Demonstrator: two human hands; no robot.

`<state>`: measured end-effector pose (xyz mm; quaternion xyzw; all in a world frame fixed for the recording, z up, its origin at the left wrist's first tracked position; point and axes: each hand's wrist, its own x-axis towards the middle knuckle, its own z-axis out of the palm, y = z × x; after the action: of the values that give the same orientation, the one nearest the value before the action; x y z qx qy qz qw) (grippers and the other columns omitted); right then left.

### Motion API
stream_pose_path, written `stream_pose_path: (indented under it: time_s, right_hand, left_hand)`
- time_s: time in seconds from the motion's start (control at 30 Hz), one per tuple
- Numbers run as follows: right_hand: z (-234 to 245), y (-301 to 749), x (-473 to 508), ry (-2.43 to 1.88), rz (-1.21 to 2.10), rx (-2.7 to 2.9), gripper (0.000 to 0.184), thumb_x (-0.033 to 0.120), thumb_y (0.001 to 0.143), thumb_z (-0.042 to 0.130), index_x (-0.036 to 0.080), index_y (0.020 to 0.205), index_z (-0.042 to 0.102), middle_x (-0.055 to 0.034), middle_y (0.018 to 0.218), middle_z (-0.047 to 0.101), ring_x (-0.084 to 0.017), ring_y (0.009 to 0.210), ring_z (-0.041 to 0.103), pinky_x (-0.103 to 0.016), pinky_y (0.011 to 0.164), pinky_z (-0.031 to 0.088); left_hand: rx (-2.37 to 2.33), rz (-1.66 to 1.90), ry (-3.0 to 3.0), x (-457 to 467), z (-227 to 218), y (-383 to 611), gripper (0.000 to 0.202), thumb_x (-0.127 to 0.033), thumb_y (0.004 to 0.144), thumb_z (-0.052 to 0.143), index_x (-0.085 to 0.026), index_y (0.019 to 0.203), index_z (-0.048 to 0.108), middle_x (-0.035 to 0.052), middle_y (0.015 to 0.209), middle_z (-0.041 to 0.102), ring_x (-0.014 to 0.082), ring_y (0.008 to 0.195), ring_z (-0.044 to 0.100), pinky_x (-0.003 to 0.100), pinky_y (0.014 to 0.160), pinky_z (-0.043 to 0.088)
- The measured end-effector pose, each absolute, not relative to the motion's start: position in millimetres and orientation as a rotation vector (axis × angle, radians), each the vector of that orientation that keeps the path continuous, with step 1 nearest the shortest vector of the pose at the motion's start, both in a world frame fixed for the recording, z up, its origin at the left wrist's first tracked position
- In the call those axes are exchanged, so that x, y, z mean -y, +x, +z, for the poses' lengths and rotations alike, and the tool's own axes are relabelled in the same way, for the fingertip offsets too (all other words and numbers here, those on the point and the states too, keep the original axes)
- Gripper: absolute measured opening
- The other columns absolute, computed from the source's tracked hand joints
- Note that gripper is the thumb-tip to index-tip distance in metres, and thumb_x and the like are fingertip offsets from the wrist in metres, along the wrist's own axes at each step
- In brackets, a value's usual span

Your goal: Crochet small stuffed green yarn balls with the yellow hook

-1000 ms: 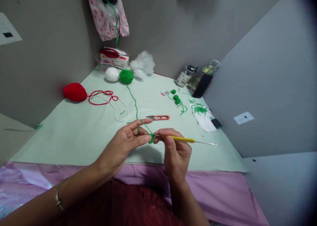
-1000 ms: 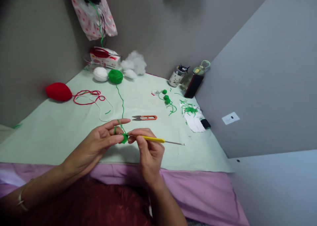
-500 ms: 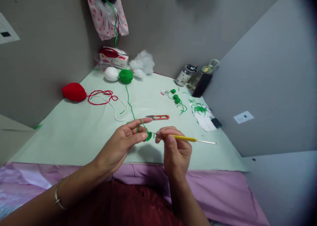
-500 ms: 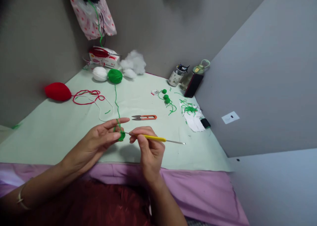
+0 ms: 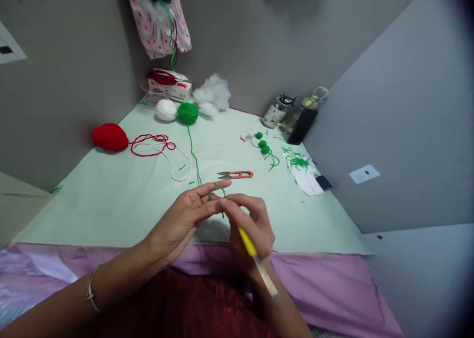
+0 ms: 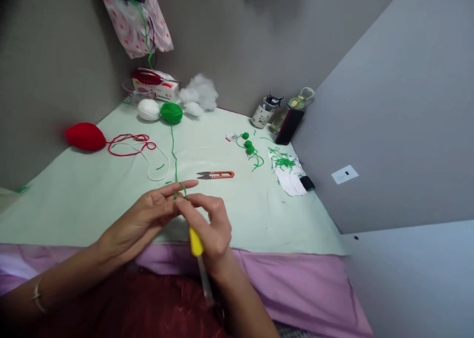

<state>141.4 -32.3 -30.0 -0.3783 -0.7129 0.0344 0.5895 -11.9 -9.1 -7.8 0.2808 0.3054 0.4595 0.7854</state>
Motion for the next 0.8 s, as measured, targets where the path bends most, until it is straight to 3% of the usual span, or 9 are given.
stream_pose_path:
  time_s: [0.1,0.2,0.37,0.5,0.8]
  right_hand:
    - [-24.2,145.0,27.9,-0.882,0.447,1.404,0.027,0.01,0.099,0.058,0.028,0.108,0.077,-0.002,0.091,0.072,-0.015,0.079,0.067,-0.032,0.071,0.056]
    - [-19.4,144.3,24.1,-0.816,0.73,1.225,0.023,0.016,0.101,0.057,0.027,0.099,0.077,-0.0002,0.087,0.07,-0.012,0.068,0.063,-0.03,0.065,0.053]
    - [-21.5,137.6,23.9,-0.848,0.694,1.334,0.018,0.02,0.098,0.062,0.027,0.099,0.079,-0.0027,0.092,0.076,-0.016,0.085,0.069,-0.031,0.071,0.056]
    - [-23.6,137.5,23.9,-0.865,0.748,1.279,0.016,0.023,0.099,0.062,0.025,0.099,0.078,-0.0034,0.091,0.077,-0.015,0.075,0.067,-0.031,0.067,0.056]
    - [-20.3,142.8,19.0,-0.744,0.977,1.126,0.017,0.031,0.103,0.054,0.022,0.096,0.066,-0.0042,0.087,0.078,-0.013,0.065,0.069,-0.03,0.063,0.06]
  left_hand:
    - [-0.673,0.95,0.555,5.7,-8.2,-15.5,0.04,-0.029,0.076,0.089,-0.022,0.114,0.081,-0.0014,0.085,0.069,0.0091,0.079,0.059,0.021,0.081,0.046]
    - [-0.71,1.021,0.641,5.6,-7.7,-16.0,0.034,-0.026,0.077,0.088,-0.024,0.111,0.082,-0.0031,0.08,0.067,0.0091,0.078,0.057,0.02,0.079,0.045]
    - [-0.736,1.067,0.778,12.1,-6.1,-12.2,0.038,-0.024,0.077,0.087,-0.025,0.114,0.08,0.0009,0.091,0.073,0.0146,0.088,0.063,0.027,0.087,0.049]
    - [-0.767,1.109,0.796,13.6,-4.1,-12.2,0.046,-0.023,0.077,0.087,-0.027,0.122,0.077,-0.0007,0.089,0.069,0.0154,0.088,0.064,0.03,0.087,0.051]
    - [-0.747,1.074,0.838,12.0,-2.5,-17.0,0.035,-0.027,0.084,0.082,-0.028,0.118,0.079,-0.0011,0.087,0.065,0.0134,0.086,0.058,0.026,0.086,0.045]
